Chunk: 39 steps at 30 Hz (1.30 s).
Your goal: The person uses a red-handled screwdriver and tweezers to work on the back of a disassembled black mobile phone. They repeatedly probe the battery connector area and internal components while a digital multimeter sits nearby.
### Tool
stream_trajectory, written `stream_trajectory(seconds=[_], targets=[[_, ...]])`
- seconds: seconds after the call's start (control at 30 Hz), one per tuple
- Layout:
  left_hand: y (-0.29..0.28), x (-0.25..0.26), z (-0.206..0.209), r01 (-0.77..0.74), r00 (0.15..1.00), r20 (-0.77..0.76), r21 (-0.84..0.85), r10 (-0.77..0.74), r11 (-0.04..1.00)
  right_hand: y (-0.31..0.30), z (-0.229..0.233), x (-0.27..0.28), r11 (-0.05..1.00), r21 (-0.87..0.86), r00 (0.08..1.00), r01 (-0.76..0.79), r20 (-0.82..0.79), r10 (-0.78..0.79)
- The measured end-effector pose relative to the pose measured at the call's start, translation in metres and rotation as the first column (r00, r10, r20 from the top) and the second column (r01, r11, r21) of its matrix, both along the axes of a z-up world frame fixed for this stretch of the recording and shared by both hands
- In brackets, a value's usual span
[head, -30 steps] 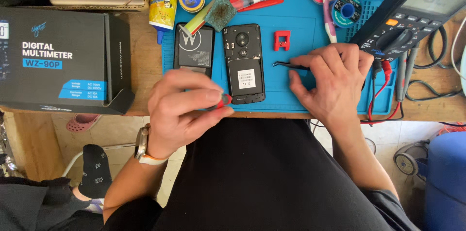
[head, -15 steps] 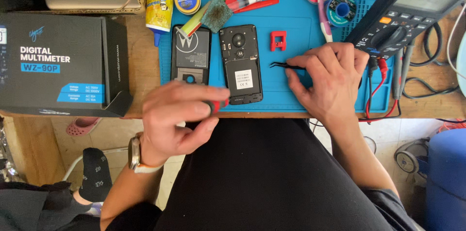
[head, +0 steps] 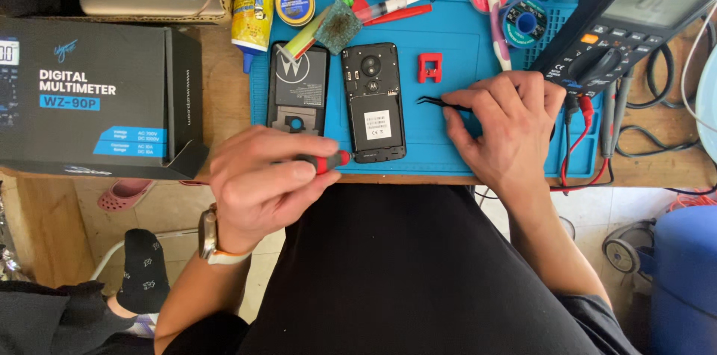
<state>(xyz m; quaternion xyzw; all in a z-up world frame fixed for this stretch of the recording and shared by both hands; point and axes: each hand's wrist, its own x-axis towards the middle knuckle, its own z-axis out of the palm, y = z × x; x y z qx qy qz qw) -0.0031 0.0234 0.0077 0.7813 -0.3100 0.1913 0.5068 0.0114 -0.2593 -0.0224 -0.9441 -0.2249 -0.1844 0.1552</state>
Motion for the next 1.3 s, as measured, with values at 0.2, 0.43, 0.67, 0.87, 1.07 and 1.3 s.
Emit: stream_trajectory(seconds=[0.2, 0.43, 0.67, 0.87, 1.07, 1.3], targets=[[-0.005, 0.001, -0.005, 0.042, 0.999, 0.016, -0.023, -0.041, 0.999, 0.0, 0.001, 0.0, 1.0, 0.011, 1.0, -0.009, 0.005, 0.009], [-0.008, 0.007, -0.001, 0.039, 0.997, 0.07, 0.053, -0.043, 0.998, 0.0, 0.0, 0.0, 1.0, 0.006, 1.0, -0.005, 0.022, 0.005], [-0.008, 0.005, 0.001, 0.016, 0.997, 0.077, 0.088, -0.023, 0.996, -0.001, 0.0, -0.004, 0.992, -0.12, 0.999, 0.042, -0.002, -0.042], [-0.006, 0.002, -0.006, 0.066, 0.986, -0.166, 0.192, -0.034, 0.979, 0.002, 0.01, -0.004, 0.99, -0.138, 0.998, 0.043, -0.048, -0.05], [-0.015, 0.001, 0.008, 0.121, 0.992, -0.029, 0.05, -0.119, 0.991, -0.002, 0.003, -0.005, 0.986, -0.153, 0.997, 0.07, -0.028, -0.075], [-0.018, 0.006, 0.011, 0.142, 0.984, 0.118, -0.035, -0.137, 0.989, 0.001, 0.007, -0.008, 0.993, -0.1, 0.998, 0.067, 0.001, -0.067]])
